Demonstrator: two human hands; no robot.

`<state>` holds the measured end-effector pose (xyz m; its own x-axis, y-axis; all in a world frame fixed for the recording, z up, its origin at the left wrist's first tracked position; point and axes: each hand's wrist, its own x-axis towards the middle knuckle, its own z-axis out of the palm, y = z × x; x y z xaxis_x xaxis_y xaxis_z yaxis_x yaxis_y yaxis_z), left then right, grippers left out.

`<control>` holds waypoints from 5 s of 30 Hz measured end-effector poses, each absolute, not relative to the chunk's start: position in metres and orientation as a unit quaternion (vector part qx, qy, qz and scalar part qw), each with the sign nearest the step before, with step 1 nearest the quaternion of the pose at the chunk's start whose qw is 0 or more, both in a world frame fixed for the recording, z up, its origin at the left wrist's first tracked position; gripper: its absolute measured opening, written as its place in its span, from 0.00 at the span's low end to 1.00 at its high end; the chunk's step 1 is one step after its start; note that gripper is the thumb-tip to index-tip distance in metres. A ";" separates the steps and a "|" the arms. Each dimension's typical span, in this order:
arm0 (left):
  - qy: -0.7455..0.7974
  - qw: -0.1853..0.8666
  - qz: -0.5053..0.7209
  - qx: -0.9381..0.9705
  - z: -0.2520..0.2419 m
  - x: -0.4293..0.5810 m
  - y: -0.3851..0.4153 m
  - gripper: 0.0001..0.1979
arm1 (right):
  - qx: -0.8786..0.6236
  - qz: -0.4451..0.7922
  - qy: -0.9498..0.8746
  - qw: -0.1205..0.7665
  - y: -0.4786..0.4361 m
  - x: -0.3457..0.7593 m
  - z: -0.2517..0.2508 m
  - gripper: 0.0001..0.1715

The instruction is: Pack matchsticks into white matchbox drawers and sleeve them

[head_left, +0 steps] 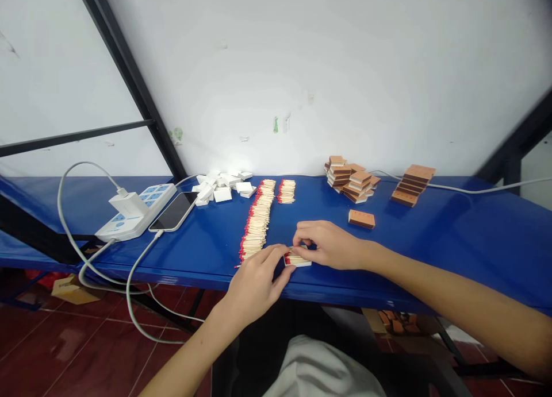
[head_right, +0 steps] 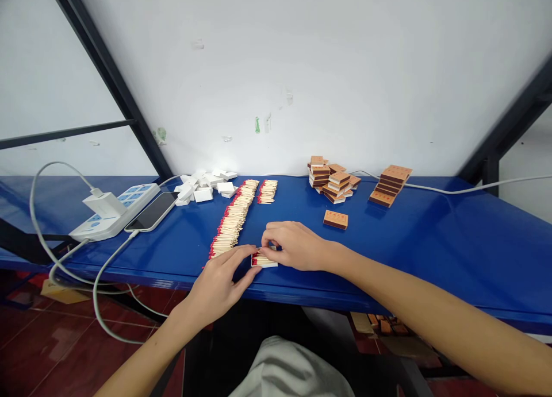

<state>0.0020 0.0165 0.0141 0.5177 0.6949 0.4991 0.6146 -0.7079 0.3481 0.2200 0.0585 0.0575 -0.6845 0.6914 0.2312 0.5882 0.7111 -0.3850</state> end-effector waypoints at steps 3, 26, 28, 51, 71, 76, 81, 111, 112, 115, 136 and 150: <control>0.369 0.062 0.319 0.871 0.015 0.003 0.017 0.13 | -0.361 0.134 -0.903 0.192 0.058 0.219 0.057 0.08; 0.367 0.063 0.291 0.881 0.017 0.002 0.015 0.15 | -0.331 0.188 -0.896 0.228 0.057 0.219 0.061 0.05; 0.370 0.066 0.291 0.880 0.017 0.002 0.015 0.14 | -0.344 0.200 -0.887 0.235 0.060 0.221 0.060 0.04; 0.358 0.011 0.267 0.895 0.016 0.002 0.015 0.15 | -0.356 0.283 -0.874 0.168 0.070 0.234 0.065 0.11; 0.360 0.029 0.276 0.891 0.018 0.004 0.015 0.11 | -0.356 0.276 -0.882 0.135 0.067 0.232 0.066 0.04; 0.361 0.037 0.276 0.890 0.017 0.004 0.016 0.11 | -0.352 0.276 -0.885 0.131 0.067 0.233 0.067 0.05; 0.366 0.036 0.270 0.890 0.016 0.004 0.016 0.13 | -0.349 0.281 -0.883 0.138 0.067 0.233 0.067 0.08; 0.349 0.022 0.282 0.894 0.016 0.004 0.017 0.12 | -0.364 0.274 -0.884 0.099 0.065 0.232 0.070 0.19; 0.349 0.020 0.282 0.894 0.016 0.004 0.017 0.12 | -0.364 0.273 -0.885 0.099 0.065 0.232 0.070 0.18; 0.348 0.014 0.281 0.894 0.015 0.004 0.017 0.12 | -0.356 0.274 -0.887 0.102 0.066 0.233 0.069 0.17; 0.371 0.024 0.255 0.893 0.017 0.003 0.015 0.17 | -0.536 -0.071 -0.838 0.078 0.079 0.263 0.086 0.18; 0.399 0.022 0.313 0.862 0.014 0.005 0.014 0.17 | -0.366 0.262 -0.892 0.046 0.067 0.262 0.097 0.27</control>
<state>0.0053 0.0137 0.0137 0.4855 0.7011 0.5222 0.6740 -0.6806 0.2871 0.2621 0.0672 0.0973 -0.7277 0.6772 -0.1092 0.6284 0.5943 -0.5020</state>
